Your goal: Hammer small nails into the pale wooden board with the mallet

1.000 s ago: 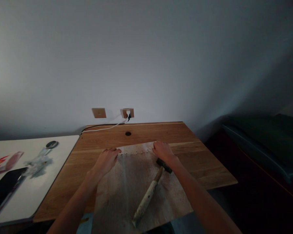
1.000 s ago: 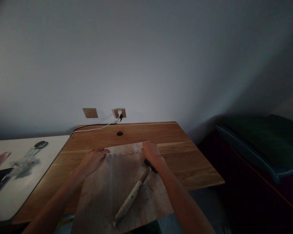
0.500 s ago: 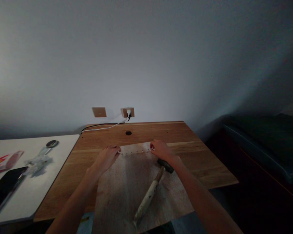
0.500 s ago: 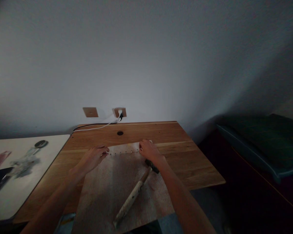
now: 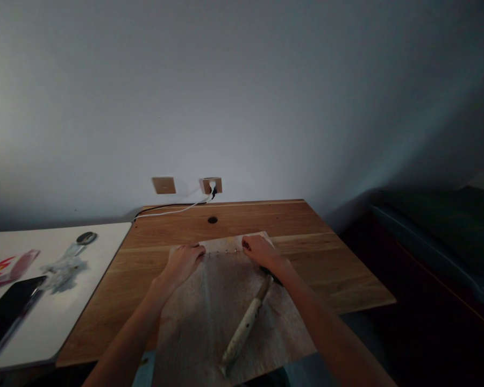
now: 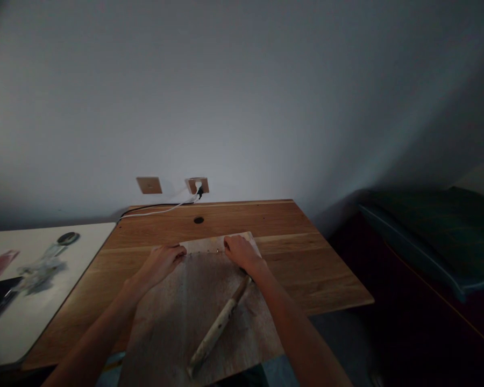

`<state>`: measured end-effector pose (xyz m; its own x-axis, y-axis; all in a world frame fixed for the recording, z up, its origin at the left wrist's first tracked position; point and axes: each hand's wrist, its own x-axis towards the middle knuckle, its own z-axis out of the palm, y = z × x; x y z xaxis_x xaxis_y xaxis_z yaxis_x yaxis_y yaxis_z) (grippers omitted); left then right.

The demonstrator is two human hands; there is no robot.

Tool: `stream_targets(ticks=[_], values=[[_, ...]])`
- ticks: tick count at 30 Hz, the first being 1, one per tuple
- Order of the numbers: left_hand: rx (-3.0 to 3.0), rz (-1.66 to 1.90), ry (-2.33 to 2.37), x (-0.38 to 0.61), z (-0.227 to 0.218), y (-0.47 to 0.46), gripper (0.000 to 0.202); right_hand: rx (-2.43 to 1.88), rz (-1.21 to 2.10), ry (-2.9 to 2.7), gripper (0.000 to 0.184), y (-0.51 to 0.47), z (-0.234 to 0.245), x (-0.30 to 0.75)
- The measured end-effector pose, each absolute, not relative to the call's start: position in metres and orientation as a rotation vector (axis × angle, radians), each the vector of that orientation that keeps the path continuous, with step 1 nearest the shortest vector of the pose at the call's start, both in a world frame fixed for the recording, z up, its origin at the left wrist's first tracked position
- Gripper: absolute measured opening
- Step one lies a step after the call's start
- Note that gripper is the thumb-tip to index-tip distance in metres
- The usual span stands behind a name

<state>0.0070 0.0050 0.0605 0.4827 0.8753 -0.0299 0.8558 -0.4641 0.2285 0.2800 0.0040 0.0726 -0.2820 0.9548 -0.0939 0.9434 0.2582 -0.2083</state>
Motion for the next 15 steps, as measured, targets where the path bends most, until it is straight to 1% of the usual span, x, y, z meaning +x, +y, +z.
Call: stream_targets(ticks=[6, 12, 15], values=[[2.585, 0.109, 1.479, 0.0061, 0.0615, 0.0038, 0.024, -1.872, 0.314, -2.464, 0.021, 0.0068, 0.0616, 0.2758], [2.591, 0.063, 1.571, 0.0086, 0.0639, 0.0025, 0.019, -1.818, 0.301, -2.48, 0.027, 0.0067, 0.0671, 0.2775], [2.526, 0.117, 1.634, 0.0108, 0.064, 0.0027, 0.02, -1.765, 0.326, -2.483, 0.029, 0.0068, 0.0714, 0.2765]])
